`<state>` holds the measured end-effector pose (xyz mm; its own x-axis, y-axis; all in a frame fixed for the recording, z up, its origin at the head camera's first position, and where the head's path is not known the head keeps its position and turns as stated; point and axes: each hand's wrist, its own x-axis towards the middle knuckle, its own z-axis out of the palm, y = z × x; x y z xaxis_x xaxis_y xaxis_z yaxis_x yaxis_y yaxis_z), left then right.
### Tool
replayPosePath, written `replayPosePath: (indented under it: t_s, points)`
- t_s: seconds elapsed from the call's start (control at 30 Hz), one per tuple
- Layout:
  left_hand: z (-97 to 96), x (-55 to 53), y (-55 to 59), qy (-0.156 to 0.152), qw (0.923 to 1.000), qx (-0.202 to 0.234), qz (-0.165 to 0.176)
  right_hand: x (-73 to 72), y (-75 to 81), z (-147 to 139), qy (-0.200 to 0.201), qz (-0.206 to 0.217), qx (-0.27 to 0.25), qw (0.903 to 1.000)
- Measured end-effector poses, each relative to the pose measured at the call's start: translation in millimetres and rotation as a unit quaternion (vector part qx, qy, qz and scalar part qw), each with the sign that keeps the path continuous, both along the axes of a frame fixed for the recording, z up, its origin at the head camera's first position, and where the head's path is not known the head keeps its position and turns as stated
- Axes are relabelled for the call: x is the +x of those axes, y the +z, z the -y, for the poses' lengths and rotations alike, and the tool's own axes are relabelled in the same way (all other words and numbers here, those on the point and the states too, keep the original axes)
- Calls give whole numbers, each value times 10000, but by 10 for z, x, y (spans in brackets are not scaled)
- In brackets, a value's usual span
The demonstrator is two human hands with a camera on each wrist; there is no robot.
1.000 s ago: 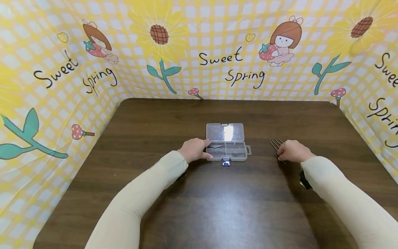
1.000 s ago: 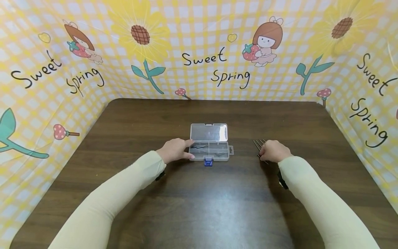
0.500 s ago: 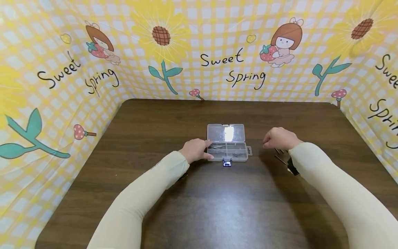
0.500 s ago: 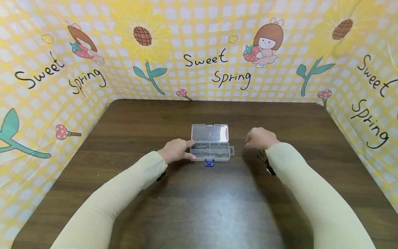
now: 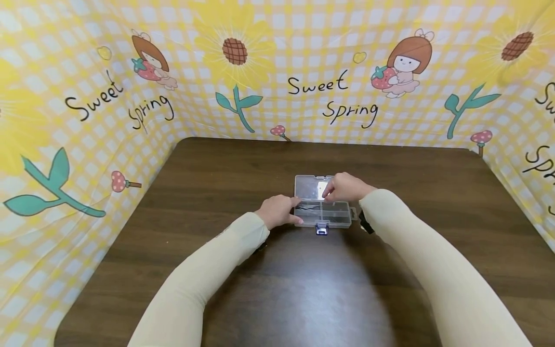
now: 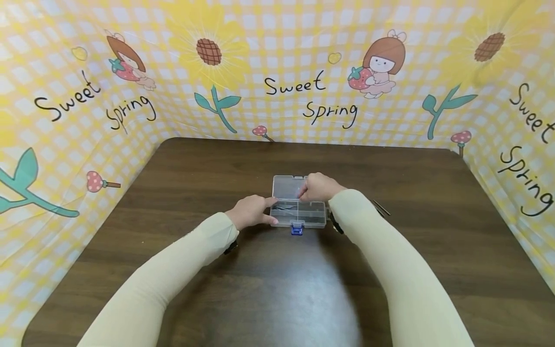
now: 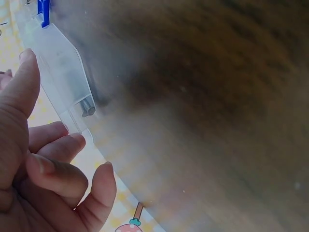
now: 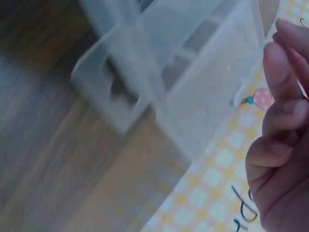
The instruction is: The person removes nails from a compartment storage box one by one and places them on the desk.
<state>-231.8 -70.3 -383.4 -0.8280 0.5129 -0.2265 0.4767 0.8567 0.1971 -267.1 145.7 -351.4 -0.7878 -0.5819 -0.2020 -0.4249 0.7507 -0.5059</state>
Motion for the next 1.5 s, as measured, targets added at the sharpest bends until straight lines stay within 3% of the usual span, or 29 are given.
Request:
replayPosePath:
  t_s: [0.43, 0.77, 1.03, 1.33, 1.5]
  points:
    - [-27, -4, -22, -122, 9996, 68, -231, -58, -93, 269, 556, -246, 408, 9973]
    - [-5, 20, -14, -124, 9998, 21, -143, -53, -137, 432, 873, -299, 902, 9916]
    - [11, 39, 0, -142, 9997, 108, -168, -20, -159, 508, 888, -210, 820, 9925]
    - [25, 31, -12, -146, 9996, 55, -216, -33, -217, 526, 1296, -498, 851, 9867]
    - [29, 32, 4, -115, 9996, 14, -255, -33, -189, 554, 1170, -101, 943, 9886]
